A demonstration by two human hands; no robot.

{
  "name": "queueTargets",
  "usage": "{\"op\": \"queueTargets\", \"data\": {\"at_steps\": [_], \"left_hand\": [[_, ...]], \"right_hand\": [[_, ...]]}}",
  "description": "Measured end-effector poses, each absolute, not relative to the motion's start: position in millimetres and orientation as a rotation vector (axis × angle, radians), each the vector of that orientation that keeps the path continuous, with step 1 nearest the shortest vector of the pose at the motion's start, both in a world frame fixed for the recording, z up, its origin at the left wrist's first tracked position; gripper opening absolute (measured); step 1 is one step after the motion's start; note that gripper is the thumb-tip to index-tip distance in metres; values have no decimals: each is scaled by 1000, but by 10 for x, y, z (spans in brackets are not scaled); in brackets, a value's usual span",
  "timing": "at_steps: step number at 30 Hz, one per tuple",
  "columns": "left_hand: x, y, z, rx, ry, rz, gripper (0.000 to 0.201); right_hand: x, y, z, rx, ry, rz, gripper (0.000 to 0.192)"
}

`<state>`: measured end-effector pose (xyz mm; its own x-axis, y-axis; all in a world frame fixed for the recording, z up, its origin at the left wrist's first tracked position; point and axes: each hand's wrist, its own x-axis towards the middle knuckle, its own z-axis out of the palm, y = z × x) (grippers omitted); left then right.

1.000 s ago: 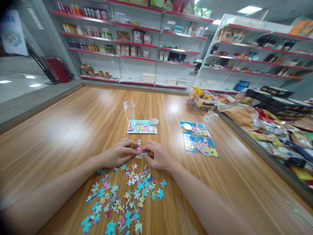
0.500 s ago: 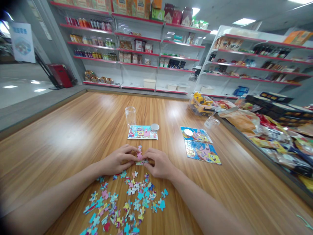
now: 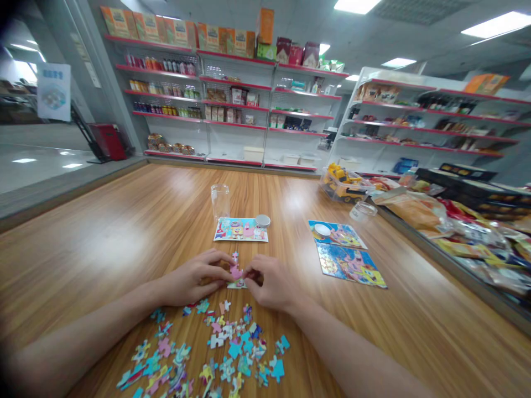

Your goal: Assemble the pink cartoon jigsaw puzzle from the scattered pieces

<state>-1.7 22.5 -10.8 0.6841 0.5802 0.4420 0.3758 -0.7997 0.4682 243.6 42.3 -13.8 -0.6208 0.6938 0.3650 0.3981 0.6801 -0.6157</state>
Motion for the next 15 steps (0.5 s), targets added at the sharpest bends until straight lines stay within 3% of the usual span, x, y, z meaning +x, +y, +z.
{"op": "queueTargets", "data": {"at_steps": [15], "left_hand": [[-46, 236, -166, 2562, 743, 819, 25]], "right_hand": [[2368, 434, -152, -843, -2302, 637, 14]]}}
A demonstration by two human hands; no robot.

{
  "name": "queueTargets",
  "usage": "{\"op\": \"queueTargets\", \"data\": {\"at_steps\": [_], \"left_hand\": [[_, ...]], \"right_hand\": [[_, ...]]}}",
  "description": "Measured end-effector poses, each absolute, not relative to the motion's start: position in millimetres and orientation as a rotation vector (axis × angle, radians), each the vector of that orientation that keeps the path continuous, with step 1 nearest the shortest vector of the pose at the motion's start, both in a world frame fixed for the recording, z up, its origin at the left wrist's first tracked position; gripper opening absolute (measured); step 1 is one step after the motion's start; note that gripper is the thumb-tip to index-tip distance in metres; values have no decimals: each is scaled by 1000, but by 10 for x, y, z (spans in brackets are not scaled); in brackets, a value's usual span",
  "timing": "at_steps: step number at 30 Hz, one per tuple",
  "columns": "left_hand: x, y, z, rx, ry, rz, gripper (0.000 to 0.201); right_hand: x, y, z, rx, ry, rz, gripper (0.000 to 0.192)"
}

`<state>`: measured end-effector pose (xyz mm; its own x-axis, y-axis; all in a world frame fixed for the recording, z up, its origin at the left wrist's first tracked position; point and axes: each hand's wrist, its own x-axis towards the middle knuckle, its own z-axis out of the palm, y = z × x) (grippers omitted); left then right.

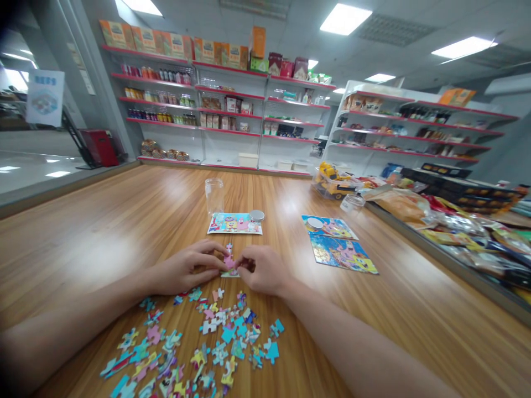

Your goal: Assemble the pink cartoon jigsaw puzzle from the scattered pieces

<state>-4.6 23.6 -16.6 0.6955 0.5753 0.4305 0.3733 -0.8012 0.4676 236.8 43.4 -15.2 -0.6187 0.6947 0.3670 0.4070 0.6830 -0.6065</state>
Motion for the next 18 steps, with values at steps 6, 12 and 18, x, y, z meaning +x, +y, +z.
{"op": "queueTargets", "data": {"at_steps": [6, 12, 18], "left_hand": [[-35, 229, -155, 2530, 777, 802, 26], [-5, 186, -132, 2487, 802, 857, 26], [20, 107, -76, 2467, 836, 1005, 39]], "right_hand": [[2368, 413, -132, -869, -2302, 646, 17], [2371, 433, -141, -909, -2293, 662, 15], [2350, 443, -113, -978, -2145, 786, 21]]}}
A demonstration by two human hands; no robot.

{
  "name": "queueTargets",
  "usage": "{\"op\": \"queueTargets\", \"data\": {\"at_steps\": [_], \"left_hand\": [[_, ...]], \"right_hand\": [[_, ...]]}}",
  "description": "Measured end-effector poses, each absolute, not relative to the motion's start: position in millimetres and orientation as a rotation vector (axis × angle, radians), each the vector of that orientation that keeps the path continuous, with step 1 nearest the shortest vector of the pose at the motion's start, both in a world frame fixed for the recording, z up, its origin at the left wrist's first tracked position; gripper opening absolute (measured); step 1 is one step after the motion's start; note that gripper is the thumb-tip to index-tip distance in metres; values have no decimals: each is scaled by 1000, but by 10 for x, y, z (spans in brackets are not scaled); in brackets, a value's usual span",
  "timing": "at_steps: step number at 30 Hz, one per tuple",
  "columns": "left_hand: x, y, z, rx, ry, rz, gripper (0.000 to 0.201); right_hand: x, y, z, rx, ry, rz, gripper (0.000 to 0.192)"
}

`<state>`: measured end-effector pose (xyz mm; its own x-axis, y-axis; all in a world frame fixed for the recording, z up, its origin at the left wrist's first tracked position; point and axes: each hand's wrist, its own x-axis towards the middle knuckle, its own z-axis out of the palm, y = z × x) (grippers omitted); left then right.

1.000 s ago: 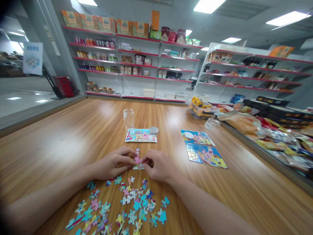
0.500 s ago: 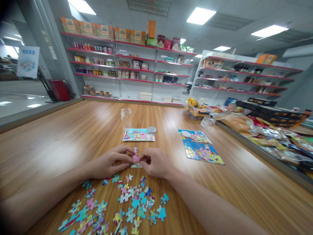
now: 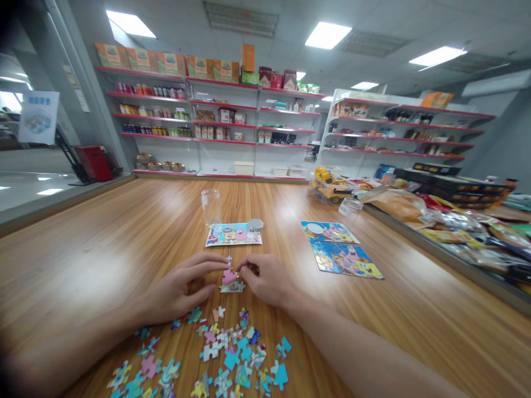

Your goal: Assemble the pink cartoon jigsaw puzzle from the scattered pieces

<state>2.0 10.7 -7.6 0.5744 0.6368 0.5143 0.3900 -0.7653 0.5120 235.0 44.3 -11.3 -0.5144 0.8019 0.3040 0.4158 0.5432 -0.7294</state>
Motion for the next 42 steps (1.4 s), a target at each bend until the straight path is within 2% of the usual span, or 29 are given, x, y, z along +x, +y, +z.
{"op": "queueTargets", "data": {"at_steps": [4, 9, 13, 17, 18, 20, 42], "left_hand": [[-11, 109, -105, 2448, 933, 1154, 34], [-64, 125, -201, 2284, 1112, 1272, 49], [-53, 129, -224, 2242, 1197, 1283, 36], [-16, 114, -189, 2270, 1224, 1338, 13], [-15, 114, -183, 2284, 1231, 1372, 12], [-31, 122, -182, 2318, 1217, 1413, 21], [-141, 181, -179, 2245, 1125, 1054, 25]], "right_hand": [[2349, 423, -111, -998, -2143, 742, 19], [2337, 382, -132, -1039, -2189, 674, 19], [2322, 347, -152, -1030, -2190, 644, 19], [2326, 338, -170, -1011, -2206, 612, 19], [2328, 341, -174, -1012, -2209, 609, 19], [2333, 346, -179, -1021, -2215, 603, 20], [2350, 322, -114, -1017, -2289, 627, 21]]}}
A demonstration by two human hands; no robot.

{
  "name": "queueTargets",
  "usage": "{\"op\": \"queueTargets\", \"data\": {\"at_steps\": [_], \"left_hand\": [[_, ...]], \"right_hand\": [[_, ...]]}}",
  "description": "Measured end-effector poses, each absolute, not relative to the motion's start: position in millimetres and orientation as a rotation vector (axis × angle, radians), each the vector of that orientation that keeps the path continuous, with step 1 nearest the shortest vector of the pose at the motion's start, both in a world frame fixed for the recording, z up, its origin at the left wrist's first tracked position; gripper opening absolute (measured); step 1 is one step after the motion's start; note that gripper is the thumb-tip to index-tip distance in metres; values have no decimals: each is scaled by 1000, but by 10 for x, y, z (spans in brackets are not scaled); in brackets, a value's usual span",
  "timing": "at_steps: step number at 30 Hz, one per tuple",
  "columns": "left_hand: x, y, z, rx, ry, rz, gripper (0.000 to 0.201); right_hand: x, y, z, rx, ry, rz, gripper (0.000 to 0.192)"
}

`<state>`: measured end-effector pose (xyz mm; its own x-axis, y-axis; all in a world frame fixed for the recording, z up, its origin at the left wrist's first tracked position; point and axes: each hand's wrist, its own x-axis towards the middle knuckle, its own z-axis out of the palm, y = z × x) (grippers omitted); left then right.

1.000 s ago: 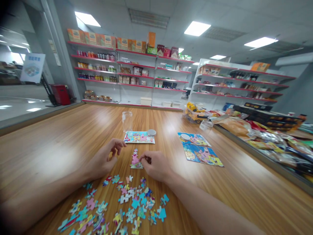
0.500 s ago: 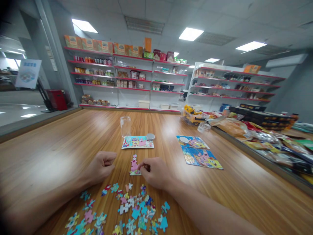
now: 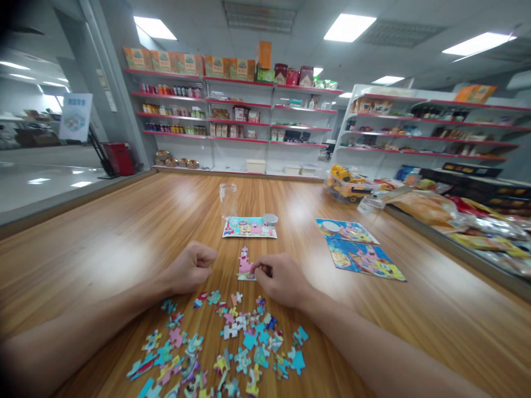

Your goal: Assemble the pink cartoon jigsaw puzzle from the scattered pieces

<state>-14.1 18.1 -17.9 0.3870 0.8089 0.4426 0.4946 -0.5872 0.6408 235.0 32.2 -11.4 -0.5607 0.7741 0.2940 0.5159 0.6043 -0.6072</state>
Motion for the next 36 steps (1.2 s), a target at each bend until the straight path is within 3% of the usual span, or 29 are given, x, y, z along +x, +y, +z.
{"op": "queueTargets", "data": {"at_steps": [36], "left_hand": [[-85, 173, -161, 2328, 1083, 857, 30]], "right_hand": [[2350, 345, -146, -1019, -2297, 601, 23]]}}
